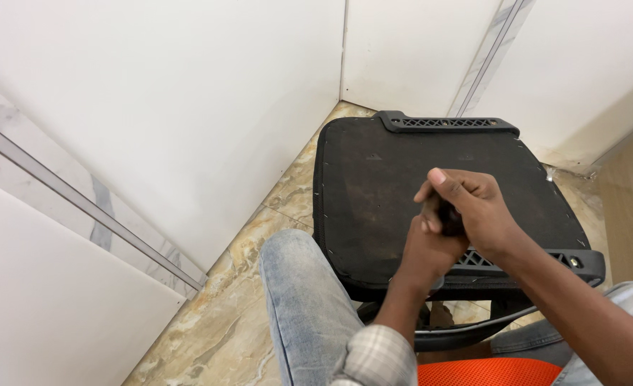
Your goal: The person sits on the floor and uses a screwdriver to tighten screws on the underside of an overturned black chair. They reposition the chair and continue fastening screws along the frame.
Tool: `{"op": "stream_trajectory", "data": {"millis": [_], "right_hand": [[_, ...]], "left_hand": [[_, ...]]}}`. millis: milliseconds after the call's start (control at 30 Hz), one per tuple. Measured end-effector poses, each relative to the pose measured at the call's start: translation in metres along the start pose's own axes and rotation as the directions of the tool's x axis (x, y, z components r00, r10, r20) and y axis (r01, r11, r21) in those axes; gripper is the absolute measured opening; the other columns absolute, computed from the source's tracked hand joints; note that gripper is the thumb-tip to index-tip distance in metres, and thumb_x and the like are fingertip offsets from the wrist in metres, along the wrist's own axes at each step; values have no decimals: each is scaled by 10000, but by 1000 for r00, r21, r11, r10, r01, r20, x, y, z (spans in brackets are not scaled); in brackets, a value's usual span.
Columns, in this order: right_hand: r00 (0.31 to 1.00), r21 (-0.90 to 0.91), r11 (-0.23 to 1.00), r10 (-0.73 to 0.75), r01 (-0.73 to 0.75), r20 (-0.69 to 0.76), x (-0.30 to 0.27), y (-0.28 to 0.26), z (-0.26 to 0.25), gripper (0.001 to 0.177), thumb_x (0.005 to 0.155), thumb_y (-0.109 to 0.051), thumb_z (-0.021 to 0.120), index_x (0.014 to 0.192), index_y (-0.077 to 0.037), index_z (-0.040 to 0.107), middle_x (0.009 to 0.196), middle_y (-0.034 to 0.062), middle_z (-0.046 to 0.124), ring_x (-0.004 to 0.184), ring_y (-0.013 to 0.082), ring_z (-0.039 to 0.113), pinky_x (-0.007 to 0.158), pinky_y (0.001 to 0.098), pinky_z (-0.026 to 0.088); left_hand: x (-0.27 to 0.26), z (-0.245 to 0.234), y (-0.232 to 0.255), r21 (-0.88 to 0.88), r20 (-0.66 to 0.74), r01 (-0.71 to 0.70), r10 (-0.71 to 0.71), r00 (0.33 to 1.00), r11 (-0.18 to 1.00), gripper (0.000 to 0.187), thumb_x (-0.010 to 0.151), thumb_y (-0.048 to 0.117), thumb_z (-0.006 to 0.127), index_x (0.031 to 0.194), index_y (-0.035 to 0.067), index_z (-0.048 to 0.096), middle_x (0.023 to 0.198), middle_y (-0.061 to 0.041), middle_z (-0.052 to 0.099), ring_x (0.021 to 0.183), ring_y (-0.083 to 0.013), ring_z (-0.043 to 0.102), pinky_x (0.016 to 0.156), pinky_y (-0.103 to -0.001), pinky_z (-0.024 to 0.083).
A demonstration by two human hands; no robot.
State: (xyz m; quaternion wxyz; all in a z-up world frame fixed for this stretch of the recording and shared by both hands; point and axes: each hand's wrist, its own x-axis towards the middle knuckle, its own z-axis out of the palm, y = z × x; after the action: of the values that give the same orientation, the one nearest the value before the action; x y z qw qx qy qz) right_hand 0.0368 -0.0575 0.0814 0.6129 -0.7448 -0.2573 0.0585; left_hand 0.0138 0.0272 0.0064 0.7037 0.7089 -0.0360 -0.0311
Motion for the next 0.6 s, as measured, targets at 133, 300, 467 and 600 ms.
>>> {"op": "stream_trajectory", "data": {"millis": [133,300,467,600], "right_hand": [[943,109,994,57,-22,-327,-3,4,8,467,1118,-387,442,834,-42,580,510,23,458,416,82,414,434,257,401],[919,54,999,24,-3,-394,-17,12,15,449,1123,-364,427,852,-37,570,528,23,472,428,74,420,431,260,397],[980,4,998,-59,61,-190,-31,13,6,400,1067,-313,531,835,0,621,595,31,545,488,96,516,508,286,507],[982,85,985,-160,152,100,-24,17,-20,418,1096,-342,526,922,15,654,750,77,654,725,158,664,681,325,566]], "left_hand": [[10,-7,4,208,121,-139,116,986,968,175,922,181,672,847,23,664,725,-78,695,655,-197,669,616,-363,552],[-23,26,7,-23,-303,81,-84,949,996,284,926,262,697,777,32,620,685,-51,679,636,-171,683,600,-360,557],[-16,21,-1,223,-152,46,-12,988,974,242,904,220,700,787,13,659,705,-83,701,627,-178,671,596,-356,569],[-3,1,-13,-103,37,-111,115,993,988,143,833,141,689,924,31,690,851,-75,736,746,-173,708,675,-343,580]]}}
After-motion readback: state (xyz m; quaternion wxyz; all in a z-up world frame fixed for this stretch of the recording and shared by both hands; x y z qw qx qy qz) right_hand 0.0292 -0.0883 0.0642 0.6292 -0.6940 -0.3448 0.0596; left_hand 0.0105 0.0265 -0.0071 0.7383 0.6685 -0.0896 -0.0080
